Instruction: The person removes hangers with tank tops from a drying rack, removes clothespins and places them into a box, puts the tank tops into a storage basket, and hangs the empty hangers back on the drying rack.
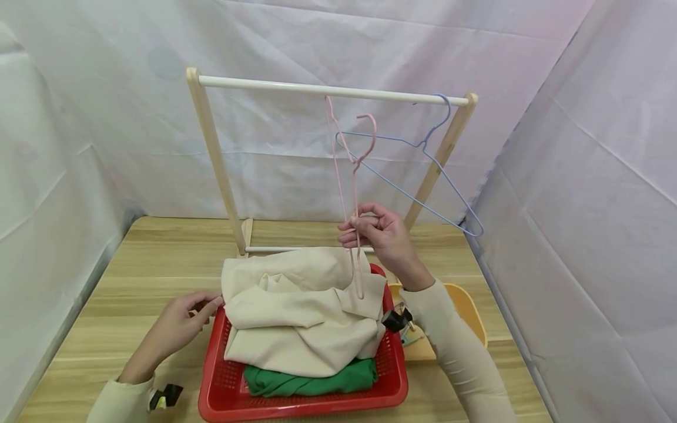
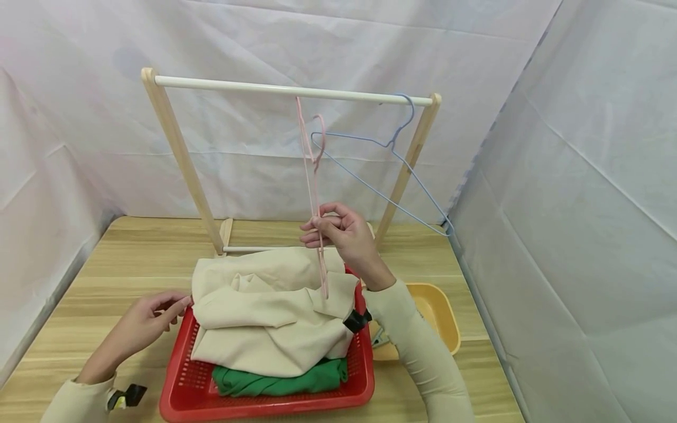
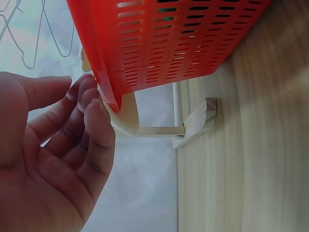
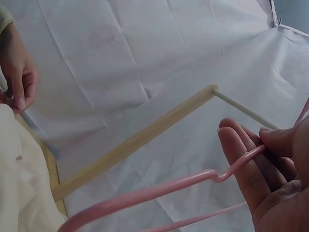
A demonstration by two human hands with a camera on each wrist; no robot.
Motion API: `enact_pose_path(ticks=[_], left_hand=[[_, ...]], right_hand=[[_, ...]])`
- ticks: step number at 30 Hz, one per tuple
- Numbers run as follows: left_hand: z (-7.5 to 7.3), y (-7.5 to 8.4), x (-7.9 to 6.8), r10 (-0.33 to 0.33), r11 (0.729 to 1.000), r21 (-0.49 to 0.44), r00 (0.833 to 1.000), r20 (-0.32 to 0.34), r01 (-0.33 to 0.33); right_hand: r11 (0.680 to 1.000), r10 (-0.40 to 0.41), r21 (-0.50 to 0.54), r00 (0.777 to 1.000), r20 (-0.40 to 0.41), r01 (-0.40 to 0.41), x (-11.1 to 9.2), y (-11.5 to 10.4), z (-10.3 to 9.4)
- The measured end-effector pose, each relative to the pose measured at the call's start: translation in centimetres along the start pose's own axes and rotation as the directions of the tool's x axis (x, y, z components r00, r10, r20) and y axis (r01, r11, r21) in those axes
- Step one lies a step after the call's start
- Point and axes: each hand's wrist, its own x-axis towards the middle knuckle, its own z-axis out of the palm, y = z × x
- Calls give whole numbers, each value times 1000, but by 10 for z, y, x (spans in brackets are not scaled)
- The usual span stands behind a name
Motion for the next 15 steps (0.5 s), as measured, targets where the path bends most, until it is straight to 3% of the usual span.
enact_pose_path(ticks=[7,15], left_hand=[[4,-4,-5,1,1000,27,998,-64,0],[12,-4,-9,-59,997,35,990,-126,64]], right_hand=[[1000,-10,6,1000,-5,10,1,-6,-3],[999,-29,20,999,-16,29,5,-13,-6]])
